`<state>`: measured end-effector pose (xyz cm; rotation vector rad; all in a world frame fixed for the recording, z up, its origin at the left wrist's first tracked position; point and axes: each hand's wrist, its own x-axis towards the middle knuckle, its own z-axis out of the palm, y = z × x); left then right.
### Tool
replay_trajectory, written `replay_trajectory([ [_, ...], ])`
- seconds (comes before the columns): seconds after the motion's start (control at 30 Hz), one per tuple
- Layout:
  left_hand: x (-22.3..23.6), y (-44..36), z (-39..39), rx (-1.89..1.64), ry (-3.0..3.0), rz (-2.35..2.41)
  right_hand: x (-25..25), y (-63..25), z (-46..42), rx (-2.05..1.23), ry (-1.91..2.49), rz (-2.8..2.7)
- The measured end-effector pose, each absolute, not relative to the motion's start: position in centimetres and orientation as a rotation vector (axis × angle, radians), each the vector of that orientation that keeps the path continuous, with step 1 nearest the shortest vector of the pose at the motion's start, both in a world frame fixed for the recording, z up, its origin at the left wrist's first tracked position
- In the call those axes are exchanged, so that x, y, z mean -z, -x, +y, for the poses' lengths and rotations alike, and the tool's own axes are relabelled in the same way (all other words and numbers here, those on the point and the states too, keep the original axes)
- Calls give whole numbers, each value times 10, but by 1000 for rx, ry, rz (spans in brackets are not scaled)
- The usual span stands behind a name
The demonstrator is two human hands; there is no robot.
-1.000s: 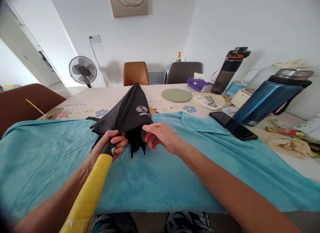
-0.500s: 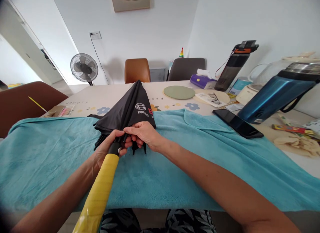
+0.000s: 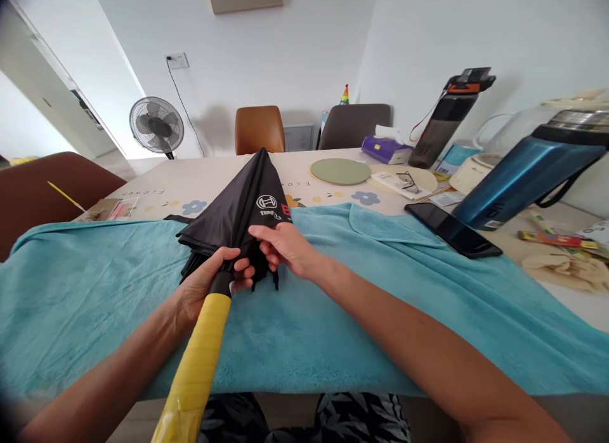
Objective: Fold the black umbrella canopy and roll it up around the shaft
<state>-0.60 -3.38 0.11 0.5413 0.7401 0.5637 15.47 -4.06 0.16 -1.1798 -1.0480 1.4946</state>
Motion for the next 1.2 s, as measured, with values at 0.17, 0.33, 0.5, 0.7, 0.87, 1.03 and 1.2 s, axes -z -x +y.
replay_trajectory([
  [0.17, 1, 4, -35, -585, -550, 719, 2, -169, -27, -1460, 1129, -732],
  [0.33, 0, 4, -36, -572, -583, 729, 4, -180, -17, -1259, 1151, -550],
  [0.5, 2, 5, -35, -571, -601, 721, -28, -176, -9, -792, 1056, -650],
  [0.7, 2, 8, -33, -547, -602, 653, -61, -155, 9, -524, 1136, -991],
  [0.87, 1, 11, -33, -568, -622, 607, -83, -140, 29, -260, 1220, -1335],
  [1.03, 4, 10, -35, -586, -720, 617, -92, -95, 50, -60, 1290, -1809],
  [1.2, 8, 8, -35, -616, -753, 723, -55, -39, 63, -84, 1289, -2635],
])
